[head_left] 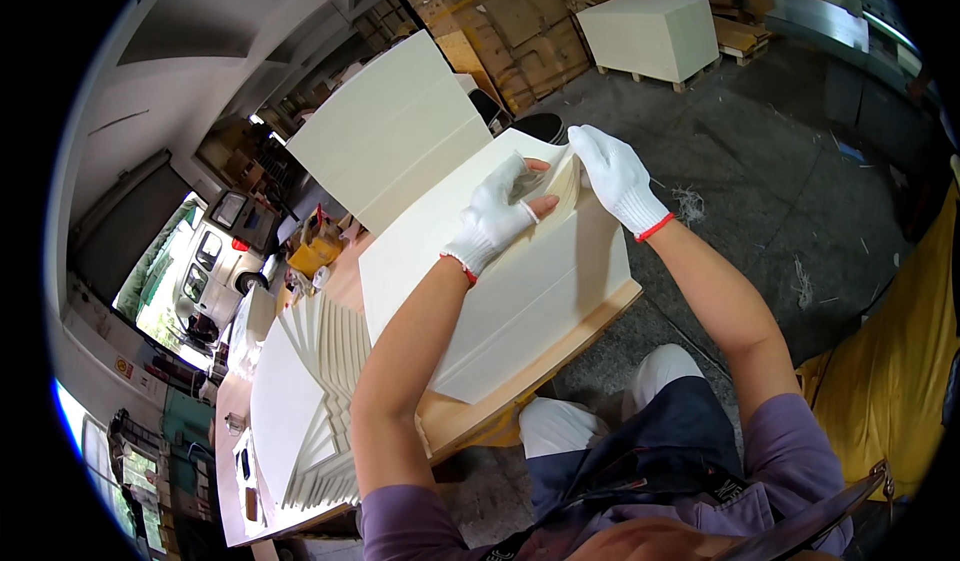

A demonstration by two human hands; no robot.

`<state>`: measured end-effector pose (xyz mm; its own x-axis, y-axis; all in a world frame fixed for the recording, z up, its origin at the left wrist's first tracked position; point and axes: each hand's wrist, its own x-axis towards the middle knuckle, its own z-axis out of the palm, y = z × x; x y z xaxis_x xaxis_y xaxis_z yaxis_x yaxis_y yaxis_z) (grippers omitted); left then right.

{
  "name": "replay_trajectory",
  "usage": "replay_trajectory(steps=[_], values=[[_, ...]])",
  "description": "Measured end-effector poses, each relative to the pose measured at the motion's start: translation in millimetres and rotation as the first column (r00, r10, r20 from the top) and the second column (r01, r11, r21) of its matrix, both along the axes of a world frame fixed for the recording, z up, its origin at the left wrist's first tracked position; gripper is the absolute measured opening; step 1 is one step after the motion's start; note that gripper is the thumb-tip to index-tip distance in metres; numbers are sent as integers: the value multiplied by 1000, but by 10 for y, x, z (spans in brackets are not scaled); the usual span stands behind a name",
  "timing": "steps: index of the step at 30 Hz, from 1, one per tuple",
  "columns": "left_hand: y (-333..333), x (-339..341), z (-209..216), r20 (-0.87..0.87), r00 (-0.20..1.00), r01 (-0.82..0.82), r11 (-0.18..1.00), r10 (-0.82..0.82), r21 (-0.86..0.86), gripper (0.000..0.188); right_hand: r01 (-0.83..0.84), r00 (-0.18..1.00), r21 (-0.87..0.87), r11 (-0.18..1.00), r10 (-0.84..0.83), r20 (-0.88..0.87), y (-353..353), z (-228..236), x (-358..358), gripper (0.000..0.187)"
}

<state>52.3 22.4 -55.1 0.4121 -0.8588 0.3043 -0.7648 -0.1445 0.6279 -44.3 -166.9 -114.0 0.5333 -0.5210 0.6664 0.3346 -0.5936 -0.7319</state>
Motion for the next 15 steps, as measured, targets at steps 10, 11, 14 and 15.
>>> replay_trajectory(steps=[10,11,14,15], values=[[5,-99,-1,-116,993,-35,991,20,-128,47,3,996,-6,1000,-3,-86,-15,16,-59,60],[21,-120,5,2,998,-55,991,56,-118,45,-2,996,-7,1000,2,-94,-11,28,-58,60],[48,-181,107,85,992,-98,995,95,31,42,-6,994,-7,1000,5,-106,-25,26,-30,59],[47,-191,128,67,993,-105,989,99,102,41,18,997,-11,1000,-19,-77,-29,8,-20,58]])
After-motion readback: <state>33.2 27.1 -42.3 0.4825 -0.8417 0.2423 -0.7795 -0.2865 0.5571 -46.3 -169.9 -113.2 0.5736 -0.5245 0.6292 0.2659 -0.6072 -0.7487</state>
